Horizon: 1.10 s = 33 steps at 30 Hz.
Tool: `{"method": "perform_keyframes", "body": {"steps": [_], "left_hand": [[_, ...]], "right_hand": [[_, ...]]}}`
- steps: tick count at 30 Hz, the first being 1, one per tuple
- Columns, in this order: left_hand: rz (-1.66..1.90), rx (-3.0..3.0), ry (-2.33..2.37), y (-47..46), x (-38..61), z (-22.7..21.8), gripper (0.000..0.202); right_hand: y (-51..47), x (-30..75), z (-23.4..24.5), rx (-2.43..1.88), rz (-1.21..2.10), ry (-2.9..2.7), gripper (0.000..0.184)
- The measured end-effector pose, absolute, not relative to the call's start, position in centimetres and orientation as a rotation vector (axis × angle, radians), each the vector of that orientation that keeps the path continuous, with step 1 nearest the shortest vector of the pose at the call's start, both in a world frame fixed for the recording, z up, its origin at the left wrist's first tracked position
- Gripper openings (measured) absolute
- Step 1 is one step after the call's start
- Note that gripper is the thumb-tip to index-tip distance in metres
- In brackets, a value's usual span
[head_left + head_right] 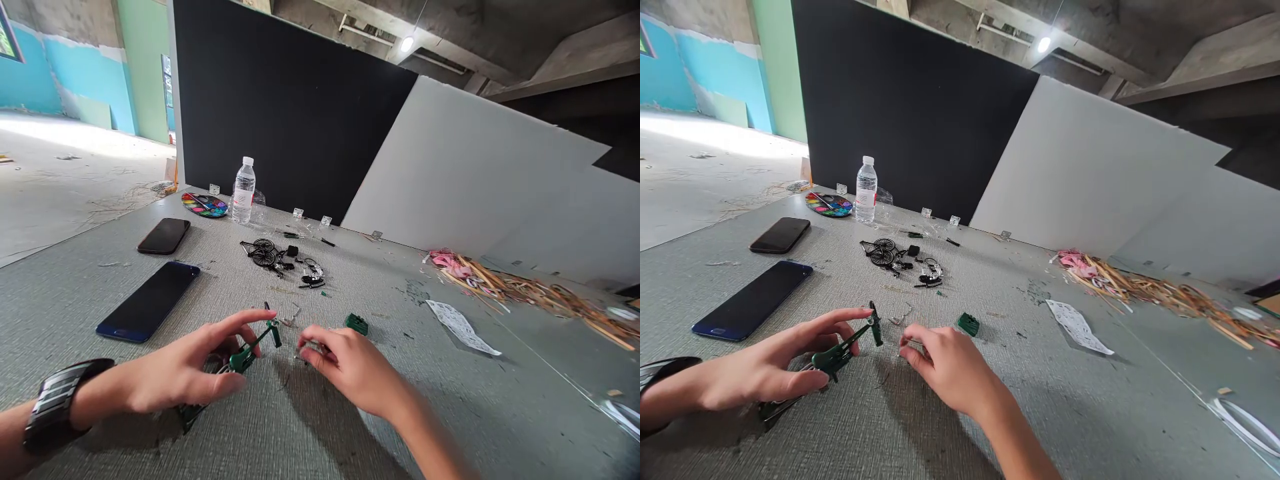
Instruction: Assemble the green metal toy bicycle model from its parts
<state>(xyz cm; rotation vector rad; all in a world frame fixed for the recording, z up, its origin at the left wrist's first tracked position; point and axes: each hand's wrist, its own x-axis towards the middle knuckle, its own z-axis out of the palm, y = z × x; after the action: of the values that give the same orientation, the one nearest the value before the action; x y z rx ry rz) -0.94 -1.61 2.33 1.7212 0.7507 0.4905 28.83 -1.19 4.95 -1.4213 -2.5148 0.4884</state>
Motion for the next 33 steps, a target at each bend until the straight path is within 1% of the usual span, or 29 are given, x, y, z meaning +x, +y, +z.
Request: {"method": "perform_keyframes", "body": {"steps": [2, 6, 10, 14, 19, 24, 28, 33], "left_hand": [[0.492, 1.719, 0.747, -1.7, -0.9, 2.4, 0.077], [0.491, 1.728, 0.759, -1.7, -0.9, 2.6, 0.077], [0.490, 1.741, 0.770, -1.6, -1.0, 2.5, 0.078], [0.496, 1.739, 0.769, -1.7, -0.9, 2.5, 0.078], [0.496, 1.722, 0.763, -1.7, -1.0, 2.4, 0.078], [0.510, 1.732, 0.744, -1.6, -1.1, 2.0, 0.078], [0.514, 1.744, 0.737, -1.5, -1.1, 1.8, 0.077], [0.500, 1.743, 0.753, -1.6, -1.0, 2.4, 0.078]], "right_hand": [[-1.2, 28.9, 5.1, -1.417, 0.518, -2.579, 0.019], [-1.1, 29.1, 4.9, -1.385, 0.613, -2.599, 0.031], [-1.0, 29.2, 4.5, -1.389, 0.625, -2.600, 0.033], [-1.1, 29.1, 4.8, -1.414, 0.593, -2.558, 0.030], [-1.5, 28.8, 5.2, -1.487, 0.474, -2.545, 0.021], [-1.3, 28.4, 4.0, -1.592, 0.344, -2.515, 0.018], [-1.1, 27.8, 3.1, -1.598, 0.386, -2.479, 0.017], [-1.2, 27.6, 3.2, -1.517, 0.447, -2.491, 0.017]]}}
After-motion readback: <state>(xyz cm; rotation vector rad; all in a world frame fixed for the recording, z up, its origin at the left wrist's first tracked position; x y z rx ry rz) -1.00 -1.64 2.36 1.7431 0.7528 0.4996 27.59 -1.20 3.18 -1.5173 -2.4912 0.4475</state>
